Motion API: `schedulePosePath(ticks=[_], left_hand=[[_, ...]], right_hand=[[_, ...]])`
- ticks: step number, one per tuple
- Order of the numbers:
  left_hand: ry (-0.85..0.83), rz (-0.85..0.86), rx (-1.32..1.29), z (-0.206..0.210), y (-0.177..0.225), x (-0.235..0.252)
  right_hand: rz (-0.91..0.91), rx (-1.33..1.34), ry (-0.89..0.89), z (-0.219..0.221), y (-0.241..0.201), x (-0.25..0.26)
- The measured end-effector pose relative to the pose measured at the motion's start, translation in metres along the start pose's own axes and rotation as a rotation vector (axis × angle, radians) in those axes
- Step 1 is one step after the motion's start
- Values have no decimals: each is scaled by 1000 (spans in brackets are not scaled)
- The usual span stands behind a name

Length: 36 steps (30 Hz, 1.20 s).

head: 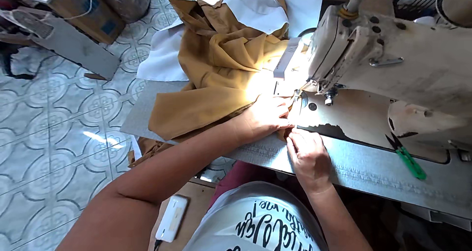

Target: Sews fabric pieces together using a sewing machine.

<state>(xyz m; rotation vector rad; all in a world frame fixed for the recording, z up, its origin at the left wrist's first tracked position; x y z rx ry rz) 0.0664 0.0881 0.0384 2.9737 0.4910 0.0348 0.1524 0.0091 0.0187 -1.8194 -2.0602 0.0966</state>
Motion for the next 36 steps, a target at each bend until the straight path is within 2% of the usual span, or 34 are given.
schedulePosePath(ticks=[8, 12, 16, 18, 20, 23, 24, 27, 31, 33, 36], left_hand=[[13, -27, -76, -3, -23, 16], [105, -29, -31, -11, -31, 23], [82, -51, -4, -7, -34, 26], [136, -70, -23, -7, -35, 22], [146, -162, -123, -4, -43, 18], [73, -371, -472, 2, -63, 12], [95, -397, -538, 1, -64, 10], [192, -338, -665, 0, -61, 5], [187, -308, -830, 2, -58, 1], [138, -306, -796, -5, -51, 0], [112, -214, -396, -9, -37, -3]], right_hand=[[6, 32, 41, -3, 13, 25], [14, 34, 63, -2, 21, 40], [45, 31, 40, 2, 27, 48], [81, 85, 14, 4, 33, 48], [159, 212, -16, 0, 43, 43], [312, 478, -1, -5, 53, 28], [340, 577, -15, 0, 51, 26], [412, 846, -59, 16, 38, 34], [419, 967, -25, 22, 36, 49], [424, 1035, -49, 24, 38, 49], [476, 1274, -110, 30, 35, 35]])
Point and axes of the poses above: each hand's wrist, its own x-axis towards the middle knuckle, its own z-axis out of the palm, y = z × x, the point moved 9 cm from there along x, towards the middle knuckle, and after that the axes turned 15 degrees about -y, right-handed, at the moved point
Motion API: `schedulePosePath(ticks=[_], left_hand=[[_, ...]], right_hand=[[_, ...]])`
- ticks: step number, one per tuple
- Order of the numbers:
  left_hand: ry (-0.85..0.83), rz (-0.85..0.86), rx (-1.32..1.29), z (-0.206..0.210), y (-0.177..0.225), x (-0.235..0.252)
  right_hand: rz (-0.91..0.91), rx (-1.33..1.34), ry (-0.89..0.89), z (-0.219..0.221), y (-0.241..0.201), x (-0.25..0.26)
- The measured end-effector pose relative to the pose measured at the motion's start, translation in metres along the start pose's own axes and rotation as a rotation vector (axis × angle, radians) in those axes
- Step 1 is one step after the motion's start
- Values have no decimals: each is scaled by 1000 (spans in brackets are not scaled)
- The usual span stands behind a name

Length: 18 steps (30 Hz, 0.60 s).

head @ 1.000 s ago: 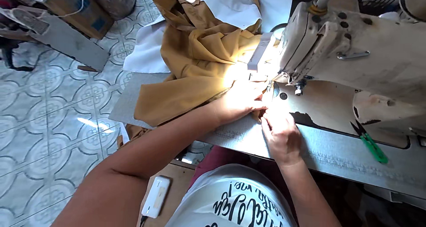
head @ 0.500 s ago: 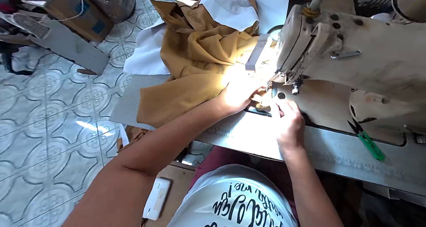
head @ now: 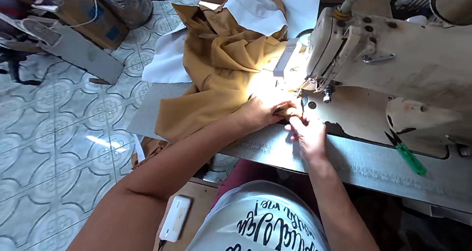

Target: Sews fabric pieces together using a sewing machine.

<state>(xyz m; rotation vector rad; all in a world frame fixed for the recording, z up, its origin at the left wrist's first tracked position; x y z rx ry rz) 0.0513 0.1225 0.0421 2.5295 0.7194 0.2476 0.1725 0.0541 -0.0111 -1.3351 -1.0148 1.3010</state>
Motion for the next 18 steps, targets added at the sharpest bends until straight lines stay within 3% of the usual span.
schedulePosePath(ticks=[3, 5, 7, 13, 15, 18], left_hand=[[-3, 126, 256, 6, 15, -7], [0, 193, 296, 9, 19, -9], [4, 227, 273, 7, 21, -9], [16, 239, 215, 1, 21, -10], [1, 244, 237, 1, 23, -10], [-5, 264, 287, 4, 26, -10]], right_hand=[[173, 373, -62, 10, 18, -24], [152, 379, -66, 6, 18, -31], [29, 159, -39, -3, 7, -31], [-357, -859, 145, -11, -29, -20], [-521, -1052, 102, 1, -40, -23], [-627, -1204, -3, 12, -37, -28]])
Point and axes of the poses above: each hand's wrist, its own x-axis towards the middle knuckle, its own z-axis out of the palm, y = z × x, the point moved 9 cm from there along x, towards the middle knuckle, and after that the axes turned 15 degrees about -y, right-handed, at the moved point
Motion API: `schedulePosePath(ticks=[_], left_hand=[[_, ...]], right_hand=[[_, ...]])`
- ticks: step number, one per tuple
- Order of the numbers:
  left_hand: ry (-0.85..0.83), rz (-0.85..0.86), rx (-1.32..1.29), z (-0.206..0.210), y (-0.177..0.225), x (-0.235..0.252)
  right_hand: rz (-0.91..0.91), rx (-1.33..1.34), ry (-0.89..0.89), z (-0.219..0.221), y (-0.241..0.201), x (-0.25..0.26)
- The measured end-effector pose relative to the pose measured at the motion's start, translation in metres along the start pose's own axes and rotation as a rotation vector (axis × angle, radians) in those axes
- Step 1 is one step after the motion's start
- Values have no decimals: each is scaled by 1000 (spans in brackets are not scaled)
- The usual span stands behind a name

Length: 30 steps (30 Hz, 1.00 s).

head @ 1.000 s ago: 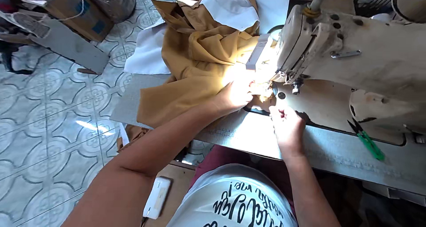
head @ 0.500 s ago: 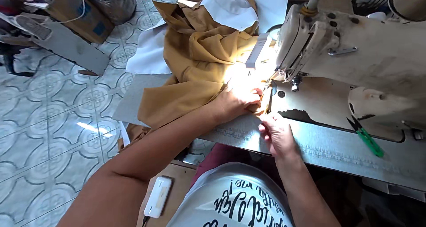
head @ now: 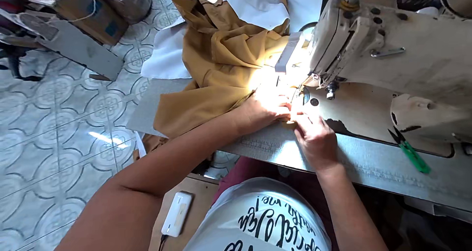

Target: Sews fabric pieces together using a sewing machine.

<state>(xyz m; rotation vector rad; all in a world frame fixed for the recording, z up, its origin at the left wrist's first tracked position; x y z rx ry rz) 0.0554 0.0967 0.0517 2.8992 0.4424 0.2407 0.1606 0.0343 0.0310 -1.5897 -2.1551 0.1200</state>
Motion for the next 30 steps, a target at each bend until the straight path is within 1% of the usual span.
schedulePosePath(ticks=[1, 3, 6, 8, 11, 19, 23, 30], left_hand=[[-12, -6, 14, 0, 2, 0], [-53, -26, 35, -2, 5, 1], [-100, 2, 13, -2, 9, -2], [-104, 14, -7, 2, 9, -3], [-145, -18, 60, 9, 11, -5], [-109, -32, 88, 17, 11, -8], [-131, -48, 127, 18, 12, -7], [-104, -56, 135, 16, 3, 0]], right_hand=[[-9, -11, -1, 3, 0, -5], [35, 33, 1, 7, 1, -16], [93, 96, 6, 8, 0, -30], [96, 87, -7, 10, -1, -34], [95, 31, -18, 11, -3, -35], [129, -56, -65, 9, -6, -30], [151, -86, -49, 10, -6, -31], [145, -51, -16, 7, 4, -20]])
Point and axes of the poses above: each hand's wrist, its own x-axis towards the middle knuckle, its own z-axis out of the palm, y = z × x, the point moved 9 cm from there along x, towards the middle knuckle, and after that the axes turned 15 degrees about -y, right-handed, at the moved point
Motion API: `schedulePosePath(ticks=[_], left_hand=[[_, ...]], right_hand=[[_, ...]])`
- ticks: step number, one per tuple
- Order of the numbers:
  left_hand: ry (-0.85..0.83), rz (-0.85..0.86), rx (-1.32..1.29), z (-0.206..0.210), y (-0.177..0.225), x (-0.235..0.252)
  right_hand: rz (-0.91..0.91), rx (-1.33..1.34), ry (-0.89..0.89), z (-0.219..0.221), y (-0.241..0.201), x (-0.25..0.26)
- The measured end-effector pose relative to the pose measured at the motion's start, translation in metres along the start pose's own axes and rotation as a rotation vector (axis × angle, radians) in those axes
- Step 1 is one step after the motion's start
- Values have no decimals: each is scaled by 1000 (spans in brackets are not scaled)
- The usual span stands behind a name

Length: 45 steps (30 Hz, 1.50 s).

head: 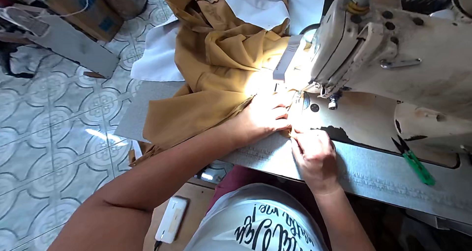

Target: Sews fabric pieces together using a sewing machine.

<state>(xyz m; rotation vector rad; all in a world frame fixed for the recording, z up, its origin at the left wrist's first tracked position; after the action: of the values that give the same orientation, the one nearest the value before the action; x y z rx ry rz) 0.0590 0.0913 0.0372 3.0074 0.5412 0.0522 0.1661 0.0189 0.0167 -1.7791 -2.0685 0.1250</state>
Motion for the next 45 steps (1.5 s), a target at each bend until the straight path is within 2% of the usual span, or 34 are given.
schedulePosePath(ticks=[3, 9, 17, 28, 37, 42, 45], left_hand=[[49, 15, -11, -3, -11, 10], [38, -18, 11, -4, -24, 22], [67, 0, 59, -5, -27, 17], [63, -7, 30, -2, -31, 18], [-31, -83, -37, 7, -59, 35], [5, -155, -29, 15, -64, 35], [74, -165, -32, 15, -64, 32]], right_hand=[[-8, 5, 11, 0, 6, 14], [-29, -26, 20, -3, 11, 34], [22, -149, -31, 3, 9, 27], [65, -145, 21, 2, 11, 29], [68, -145, -116, 5, 23, 56], [82, -127, -145, 6, 28, 58], [139, -55, -182, -16, 30, 43]])
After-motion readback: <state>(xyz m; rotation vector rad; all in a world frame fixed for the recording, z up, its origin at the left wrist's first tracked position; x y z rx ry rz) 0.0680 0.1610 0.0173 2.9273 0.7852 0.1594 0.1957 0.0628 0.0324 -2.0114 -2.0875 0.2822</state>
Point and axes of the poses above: each hand's wrist, its own x-axis towards the middle knuckle, its own z-axis out of the palm, y = z × x, the point moved 9 cm from there along x, towards the middle knuckle, and after that the axes turned 15 degrees about -y, right-handed, at the moved point
